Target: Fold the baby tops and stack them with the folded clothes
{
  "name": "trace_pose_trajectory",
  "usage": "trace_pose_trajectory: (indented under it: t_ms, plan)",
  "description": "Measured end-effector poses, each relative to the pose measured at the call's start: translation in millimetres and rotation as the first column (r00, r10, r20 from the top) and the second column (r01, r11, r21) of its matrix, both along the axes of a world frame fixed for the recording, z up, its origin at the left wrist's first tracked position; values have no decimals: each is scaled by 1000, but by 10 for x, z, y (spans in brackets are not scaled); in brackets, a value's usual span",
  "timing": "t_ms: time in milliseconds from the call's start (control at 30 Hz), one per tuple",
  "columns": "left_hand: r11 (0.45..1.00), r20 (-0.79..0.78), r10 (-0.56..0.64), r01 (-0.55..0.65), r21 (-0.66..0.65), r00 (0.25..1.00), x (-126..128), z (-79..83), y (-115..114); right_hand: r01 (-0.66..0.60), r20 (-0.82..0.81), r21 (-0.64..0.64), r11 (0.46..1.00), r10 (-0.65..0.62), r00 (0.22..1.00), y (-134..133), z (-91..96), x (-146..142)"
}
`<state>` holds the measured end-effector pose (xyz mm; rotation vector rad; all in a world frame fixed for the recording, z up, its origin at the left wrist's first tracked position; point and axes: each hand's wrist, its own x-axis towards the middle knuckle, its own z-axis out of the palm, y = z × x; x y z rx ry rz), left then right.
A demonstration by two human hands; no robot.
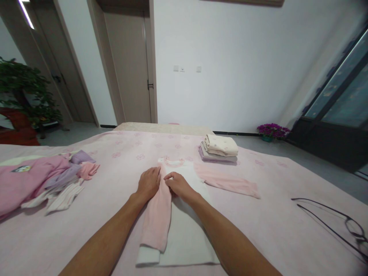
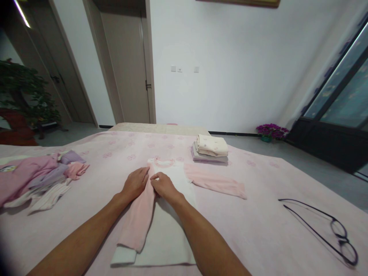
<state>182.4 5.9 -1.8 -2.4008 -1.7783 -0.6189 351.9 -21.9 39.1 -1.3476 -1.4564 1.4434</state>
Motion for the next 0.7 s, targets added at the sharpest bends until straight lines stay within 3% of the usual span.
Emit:
trace_pose_trajectory:
  t_ms: [200,367,500,700]
  plan:
    - [1000,-1,0,0,-1,1000,-9,-16,12,-2,40,3,1000,2,999,-56,59,-35]
    - [1000,3,-4,4,-3,1000,-23,-17,26,29,-36,-30,999,-30,999,-105,101,-70]
    - [1000,-5,1,-1,-8,1000,-30,-5,26,42,-253,-215,976,-97,963,-85,87,-86]
    - [1000,-20,5,-5,-14,1000,-36,-7,37,-67,-547,-467,882,-229,805,-6,124,-114]
